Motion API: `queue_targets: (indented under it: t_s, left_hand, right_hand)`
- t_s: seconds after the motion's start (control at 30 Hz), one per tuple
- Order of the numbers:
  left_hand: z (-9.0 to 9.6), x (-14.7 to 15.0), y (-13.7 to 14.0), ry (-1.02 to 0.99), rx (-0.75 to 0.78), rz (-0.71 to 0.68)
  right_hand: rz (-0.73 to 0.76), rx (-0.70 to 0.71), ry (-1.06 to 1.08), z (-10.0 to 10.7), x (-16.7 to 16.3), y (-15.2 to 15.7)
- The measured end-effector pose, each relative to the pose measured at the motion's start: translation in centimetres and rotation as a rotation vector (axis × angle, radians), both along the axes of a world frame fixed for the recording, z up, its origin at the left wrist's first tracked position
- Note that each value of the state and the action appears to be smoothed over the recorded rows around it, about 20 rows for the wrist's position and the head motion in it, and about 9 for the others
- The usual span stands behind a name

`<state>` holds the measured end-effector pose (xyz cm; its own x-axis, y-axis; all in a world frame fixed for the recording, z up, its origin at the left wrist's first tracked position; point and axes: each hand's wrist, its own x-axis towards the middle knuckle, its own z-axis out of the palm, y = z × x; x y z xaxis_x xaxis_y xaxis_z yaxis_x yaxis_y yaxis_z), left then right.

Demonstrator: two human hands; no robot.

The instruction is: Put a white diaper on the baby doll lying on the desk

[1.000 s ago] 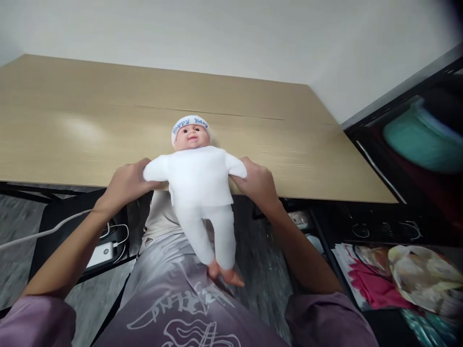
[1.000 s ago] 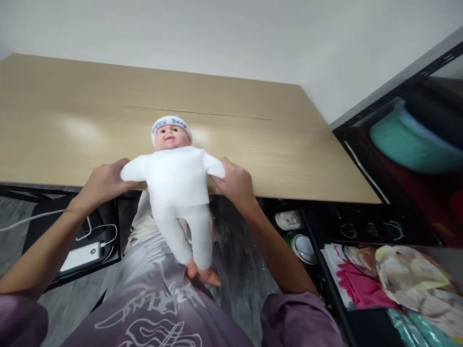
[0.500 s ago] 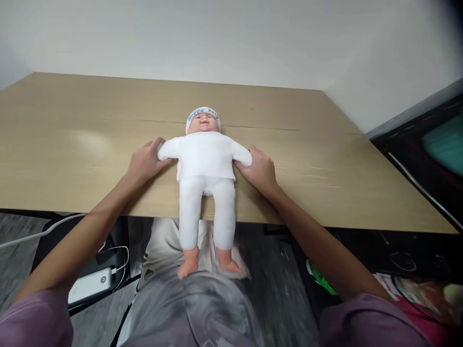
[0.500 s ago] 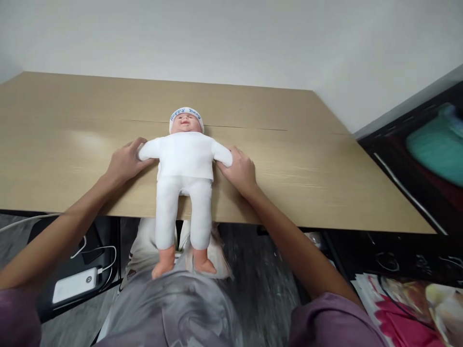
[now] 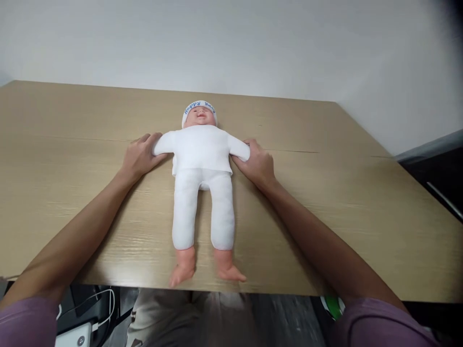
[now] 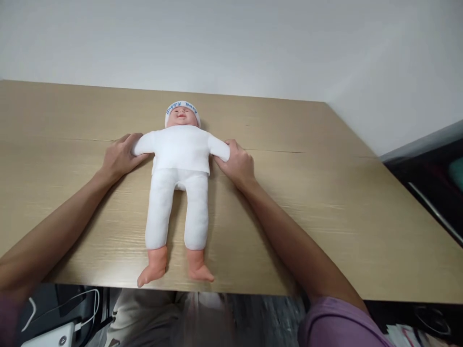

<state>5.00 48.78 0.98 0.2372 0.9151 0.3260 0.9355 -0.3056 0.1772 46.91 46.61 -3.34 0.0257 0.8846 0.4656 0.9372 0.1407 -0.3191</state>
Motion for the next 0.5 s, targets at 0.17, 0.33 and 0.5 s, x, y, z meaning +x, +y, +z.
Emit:
queue_targets:
  t_s: [0.17,0.33,0.5]
  left_hand:
    - [-0.2,1.0,5.0,-0.014,0.024,-0.009]
    - [-0.8,0.5,5.6,-0.057,0.049,-0.015]
    - [-1.2,-1.3,4.3,-0.084,0.026,-0.039]
  right_hand:
    - [0.0,0.036,0.032,0.0,0.6,4.3]
    - [0.116,0.075,0.049,-0.3,1.7,4.8]
    - [0.223,0.053,0.031,-0.7,3.2,3.1]
